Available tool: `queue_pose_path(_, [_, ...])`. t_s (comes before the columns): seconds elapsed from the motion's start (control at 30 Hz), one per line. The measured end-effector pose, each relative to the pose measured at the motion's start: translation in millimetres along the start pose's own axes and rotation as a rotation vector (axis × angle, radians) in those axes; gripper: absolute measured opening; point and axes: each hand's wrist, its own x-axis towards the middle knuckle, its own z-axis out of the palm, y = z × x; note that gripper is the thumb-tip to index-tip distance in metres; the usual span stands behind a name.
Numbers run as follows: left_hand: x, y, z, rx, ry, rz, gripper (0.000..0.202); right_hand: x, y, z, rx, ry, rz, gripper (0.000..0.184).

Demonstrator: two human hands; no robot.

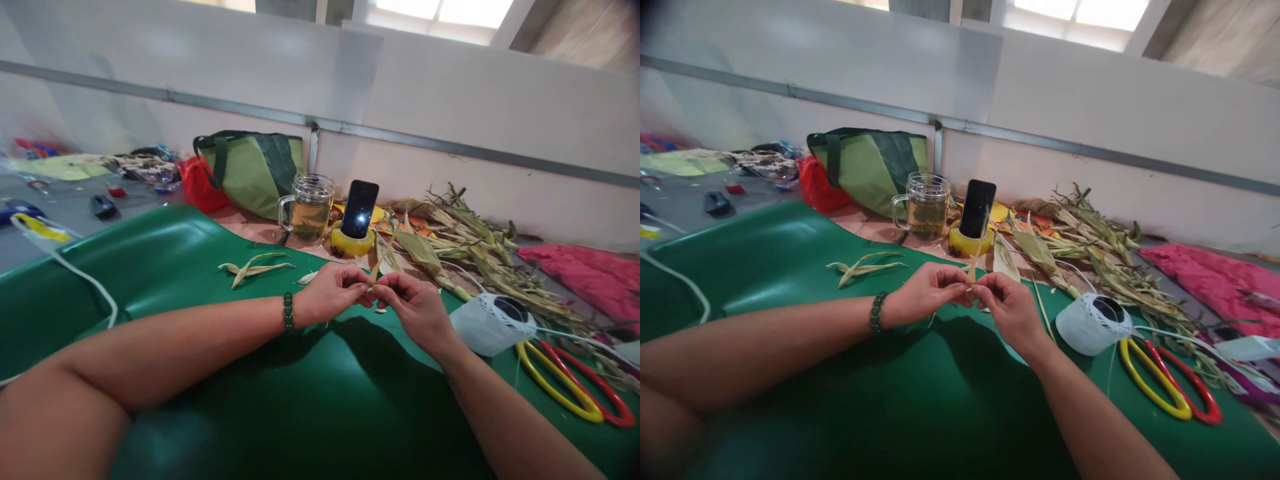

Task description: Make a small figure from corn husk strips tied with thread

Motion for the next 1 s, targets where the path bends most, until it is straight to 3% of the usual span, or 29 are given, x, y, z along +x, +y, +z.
queue_pose_path(0.13, [-1.6, 0.6, -1.4, 0.142, -0.005, 0.041, 0.019, 0.0, -1.7, 0.9, 0.024, -0.005, 0.030, 0.038])
queue_pose_path(0.27, [-0.1, -0.2, -2.3, 0.118, 0.011, -0.004, 0.022, -1.0, -1.4, 1.4, 0.003, 0.015, 0.013, 0.037])
queue_pose_path(0.47, [3.3, -1.4, -3.5, -0.080, -0.001, -0.084, 0.029, -3.6, -2.2, 0.3, -0.112, 0.104, -0.148, 0.023])
queue_pose_path(0.63, [3.7, -2.1, -3.8, 0.011, 0.056, -0.061, 0.014, -3.3, -1.1, -0.6, -0.251, 0.126, -0.233, 0.020])
queue_pose_path(0.8, [4.1, -2.6, -0.9, 0.032, 0.126, -0.015, 0.006, -2.6, -1.0, 0.6, -0.168, 0.059, -0.152, 0.025])
queue_pose_path(1.0, [3.8, -2.1, -0.3, -0.067, 0.083, -0.011, 0.012, -1.8, -0.3, 2.5, 0.019, 0.043, 0.008, 0.032])
